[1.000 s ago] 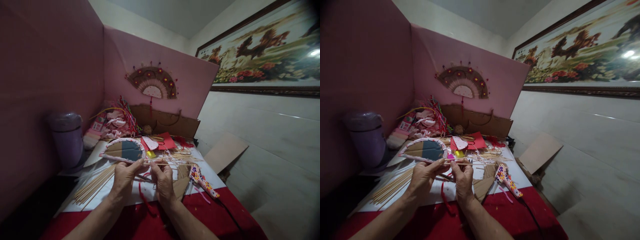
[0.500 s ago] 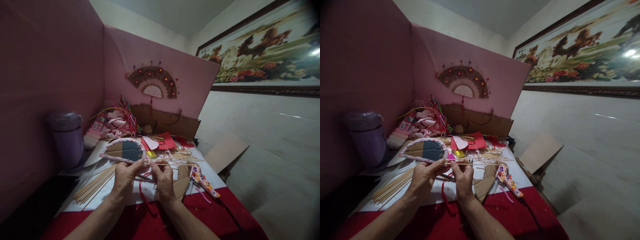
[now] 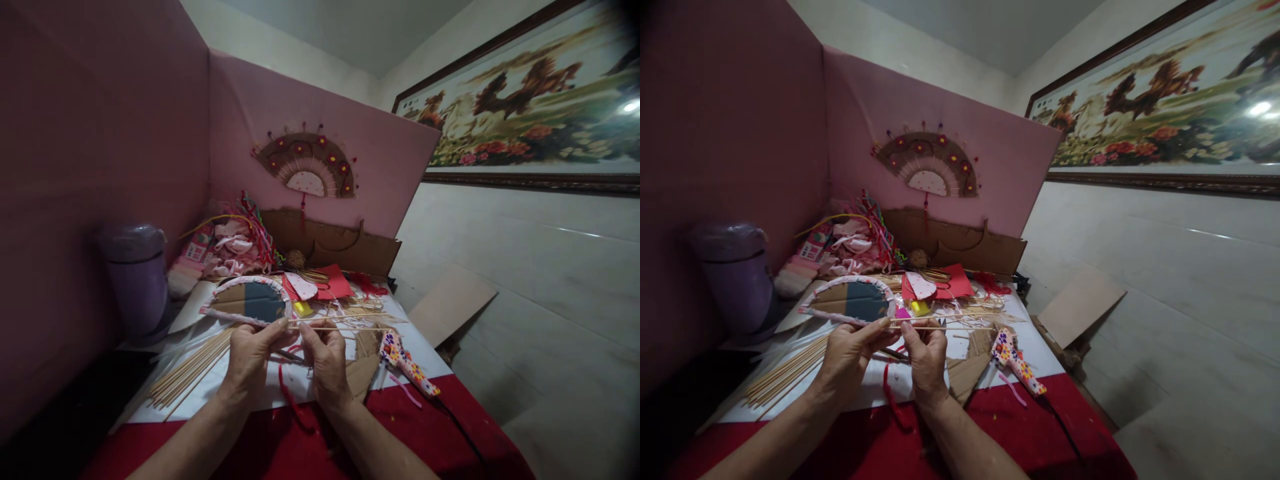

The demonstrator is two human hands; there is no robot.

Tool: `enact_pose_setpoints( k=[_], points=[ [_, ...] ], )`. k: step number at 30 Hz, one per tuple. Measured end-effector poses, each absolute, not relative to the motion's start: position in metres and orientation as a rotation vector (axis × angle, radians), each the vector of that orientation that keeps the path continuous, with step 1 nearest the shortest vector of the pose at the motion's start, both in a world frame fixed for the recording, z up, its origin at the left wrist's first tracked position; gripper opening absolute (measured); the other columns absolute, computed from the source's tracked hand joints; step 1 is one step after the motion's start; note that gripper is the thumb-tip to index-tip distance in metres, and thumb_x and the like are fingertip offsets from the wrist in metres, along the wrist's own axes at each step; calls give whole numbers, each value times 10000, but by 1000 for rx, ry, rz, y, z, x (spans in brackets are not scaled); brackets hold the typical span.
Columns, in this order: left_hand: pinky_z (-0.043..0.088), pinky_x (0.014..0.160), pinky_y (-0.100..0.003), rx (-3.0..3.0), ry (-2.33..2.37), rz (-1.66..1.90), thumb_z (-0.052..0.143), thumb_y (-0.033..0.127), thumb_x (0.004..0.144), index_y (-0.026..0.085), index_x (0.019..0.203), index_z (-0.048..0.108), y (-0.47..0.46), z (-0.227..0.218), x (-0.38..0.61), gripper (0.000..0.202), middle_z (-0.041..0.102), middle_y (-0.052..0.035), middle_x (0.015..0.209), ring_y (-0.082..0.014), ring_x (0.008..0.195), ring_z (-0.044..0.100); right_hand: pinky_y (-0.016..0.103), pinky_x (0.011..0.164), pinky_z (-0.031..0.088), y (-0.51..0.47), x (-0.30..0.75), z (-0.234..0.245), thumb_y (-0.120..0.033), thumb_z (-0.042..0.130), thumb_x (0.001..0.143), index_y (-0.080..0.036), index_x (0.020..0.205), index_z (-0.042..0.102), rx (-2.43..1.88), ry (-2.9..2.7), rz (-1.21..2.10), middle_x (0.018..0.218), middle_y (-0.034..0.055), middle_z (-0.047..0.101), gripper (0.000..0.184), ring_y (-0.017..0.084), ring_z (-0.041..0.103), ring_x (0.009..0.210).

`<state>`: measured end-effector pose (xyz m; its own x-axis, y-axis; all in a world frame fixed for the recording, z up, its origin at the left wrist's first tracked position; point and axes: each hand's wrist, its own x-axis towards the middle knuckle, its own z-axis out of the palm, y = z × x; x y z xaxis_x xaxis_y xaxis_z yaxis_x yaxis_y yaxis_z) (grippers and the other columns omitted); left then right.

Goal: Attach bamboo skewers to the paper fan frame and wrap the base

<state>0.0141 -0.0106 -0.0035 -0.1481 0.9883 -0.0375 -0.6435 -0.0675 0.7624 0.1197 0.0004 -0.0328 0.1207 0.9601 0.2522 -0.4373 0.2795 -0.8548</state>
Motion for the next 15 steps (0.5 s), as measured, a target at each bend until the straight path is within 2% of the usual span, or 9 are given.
enact_pose_setpoints(
  k=[9, 15],
  points=[
    [568, 608, -283, 611, 770, 1583, 803, 194, 512, 59, 623, 667, -12, -3, 14, 222, 707, -91, 627, -187, 580, 667, 200, 384, 254, 0, 119, -31, -327, 724, 656, -179, 717, 525, -728, -944, 1123, 481, -87, 440, 256, 58, 350, 397],
    [569, 603, -285, 598, 777, 1576, 811, 186, 489, 62, 612, 671, -9, -3, 13, 224, 703, -87, 609, -188, 570, 665, 194, 425, 310, 3, 118, -33, -313, 718, 665, -172, 714, 534, -690, -932, 1142, 572, -46, 536, 238, 70, 431, 469]
  ],
)
